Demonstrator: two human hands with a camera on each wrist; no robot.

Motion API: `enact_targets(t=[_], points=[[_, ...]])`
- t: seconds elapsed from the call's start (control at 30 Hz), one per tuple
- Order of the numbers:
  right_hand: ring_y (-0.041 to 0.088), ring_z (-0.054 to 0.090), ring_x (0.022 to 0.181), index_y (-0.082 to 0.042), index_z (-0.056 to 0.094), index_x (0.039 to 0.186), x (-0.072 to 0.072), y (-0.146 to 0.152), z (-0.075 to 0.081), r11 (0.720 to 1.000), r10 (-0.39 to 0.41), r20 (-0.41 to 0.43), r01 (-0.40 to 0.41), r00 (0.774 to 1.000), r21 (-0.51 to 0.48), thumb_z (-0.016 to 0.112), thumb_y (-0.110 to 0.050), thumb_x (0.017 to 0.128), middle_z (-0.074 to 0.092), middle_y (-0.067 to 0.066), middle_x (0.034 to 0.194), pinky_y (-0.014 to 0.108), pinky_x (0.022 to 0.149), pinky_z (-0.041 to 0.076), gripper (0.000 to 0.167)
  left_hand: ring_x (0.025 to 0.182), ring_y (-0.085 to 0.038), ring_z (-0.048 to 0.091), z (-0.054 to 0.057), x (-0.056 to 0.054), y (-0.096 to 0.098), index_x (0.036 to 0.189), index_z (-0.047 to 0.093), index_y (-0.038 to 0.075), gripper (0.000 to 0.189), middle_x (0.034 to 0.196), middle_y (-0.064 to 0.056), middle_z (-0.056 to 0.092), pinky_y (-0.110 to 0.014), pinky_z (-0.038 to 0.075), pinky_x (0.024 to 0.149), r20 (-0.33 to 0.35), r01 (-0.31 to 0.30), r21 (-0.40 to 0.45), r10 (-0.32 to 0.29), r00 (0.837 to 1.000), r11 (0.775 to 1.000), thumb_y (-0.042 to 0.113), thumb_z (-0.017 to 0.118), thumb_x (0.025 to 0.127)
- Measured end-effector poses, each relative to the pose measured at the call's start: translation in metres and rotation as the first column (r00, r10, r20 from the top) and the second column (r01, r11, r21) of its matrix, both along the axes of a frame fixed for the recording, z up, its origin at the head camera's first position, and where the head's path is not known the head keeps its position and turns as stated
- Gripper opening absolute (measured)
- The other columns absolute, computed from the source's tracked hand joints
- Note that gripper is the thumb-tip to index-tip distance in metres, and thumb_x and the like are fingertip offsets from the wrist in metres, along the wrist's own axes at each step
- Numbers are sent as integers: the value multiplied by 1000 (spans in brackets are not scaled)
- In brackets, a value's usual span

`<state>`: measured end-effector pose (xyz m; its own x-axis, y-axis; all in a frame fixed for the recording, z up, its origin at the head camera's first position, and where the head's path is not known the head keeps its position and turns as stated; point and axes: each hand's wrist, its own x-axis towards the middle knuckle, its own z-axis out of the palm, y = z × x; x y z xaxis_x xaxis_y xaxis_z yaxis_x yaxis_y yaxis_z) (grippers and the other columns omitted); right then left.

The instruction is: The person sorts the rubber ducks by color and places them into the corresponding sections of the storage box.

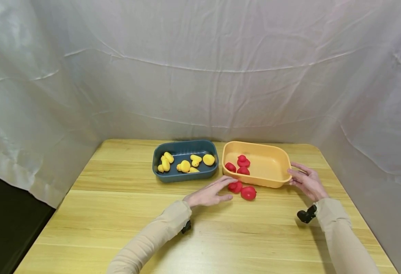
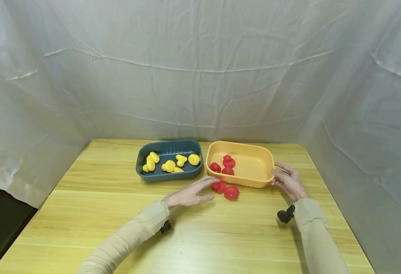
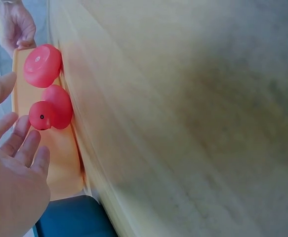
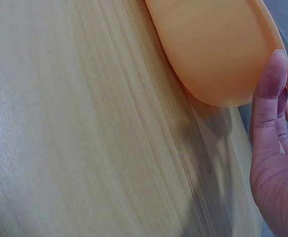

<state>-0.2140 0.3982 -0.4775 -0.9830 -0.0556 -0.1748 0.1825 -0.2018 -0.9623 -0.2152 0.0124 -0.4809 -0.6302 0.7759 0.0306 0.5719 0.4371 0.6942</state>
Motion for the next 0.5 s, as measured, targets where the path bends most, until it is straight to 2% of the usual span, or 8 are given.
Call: enact_targets(t=[0.3,0.5], points=[[10,68,70,-12,50,140,0,0,0,1000,1,-1,-1,1000,3,61,-4,99,77,-2,90,21,64,62,43,137,-21,48,4,2,1,150,47,9,51,153,-7,41,-36,41,121,-34,-3,-26,2,999,1000,22,60,102],[10,68,69,-15,52,135,0,1,-1,1000,6,-4,-6,1000,-3,59,-3,100,76,-2,90,21,64,62,38,139,-22,45,5,3,1,147,50,6,50,153,-9,41,-36,39,123,-73,-4,-42,1,997,999,21,60,101]])
